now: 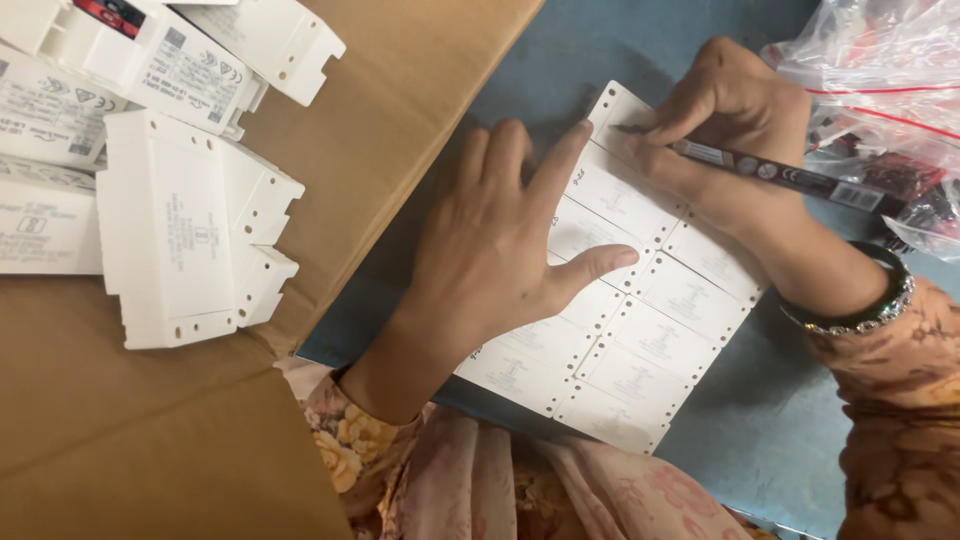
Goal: The person marks a sheet of white labels with a black marker, then separates individual components from a cardboard box and sorts them into groups on a workbench.
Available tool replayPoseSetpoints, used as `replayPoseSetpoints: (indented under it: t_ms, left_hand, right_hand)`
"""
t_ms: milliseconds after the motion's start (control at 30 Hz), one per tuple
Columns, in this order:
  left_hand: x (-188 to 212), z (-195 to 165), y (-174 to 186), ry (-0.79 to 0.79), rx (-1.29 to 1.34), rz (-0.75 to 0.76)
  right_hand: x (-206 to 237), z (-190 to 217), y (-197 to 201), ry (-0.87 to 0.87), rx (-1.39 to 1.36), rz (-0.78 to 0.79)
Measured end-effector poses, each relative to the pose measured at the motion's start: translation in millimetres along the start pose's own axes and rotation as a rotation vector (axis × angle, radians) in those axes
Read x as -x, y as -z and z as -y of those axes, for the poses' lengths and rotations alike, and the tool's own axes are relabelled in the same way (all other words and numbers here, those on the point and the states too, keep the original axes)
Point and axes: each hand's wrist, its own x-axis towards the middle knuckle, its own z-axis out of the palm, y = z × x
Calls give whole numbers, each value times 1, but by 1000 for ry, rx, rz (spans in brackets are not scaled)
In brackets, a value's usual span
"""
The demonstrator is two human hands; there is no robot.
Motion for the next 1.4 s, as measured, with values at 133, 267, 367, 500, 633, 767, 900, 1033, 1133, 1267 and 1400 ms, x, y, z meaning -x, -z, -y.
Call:
replayPoseSetpoints:
  t_ms: [133,267,367,500,633,767,900,1033,1133,1267,1400]
  left_hand:
    - [-1,2,-2,8,15,9]
    - [-1,4,-3,6,17,14]
    - [-1,6,-4,7,12,16]
    - [0,7,-4,-4,8,12]
    - [0,8,-4,-15,3,5]
    - [-1,9,-5,-10,5,25]
    - [1,9,-5,-8,-4,18]
    - [1,9,-6,-13,-13,7]
    - [1,10,-7,-8,-12,7]
    - [1,11,-7,-12,-7,18]
    - [0,11,-6,-14,-15,20]
  right_hand:
    - [6,-4,-2,-45,-19,-5]
    - [6,-2,-1,-63,3,-7]
    - [2,0,-2,-61,46,-1]
    - [2,2,-3,-73,8,5]
    - [4,0,-2,-99,51,0]
    - [3,0,-1,-61,41,25]
    - [2,4,-1,-99,5,20]
    - [2,7,-1,-103,-3,11]
    - [2,7,0,-114,29,28]
    - [3,2,1,-90,33,21]
    - [3,0,0,-85,7,-9]
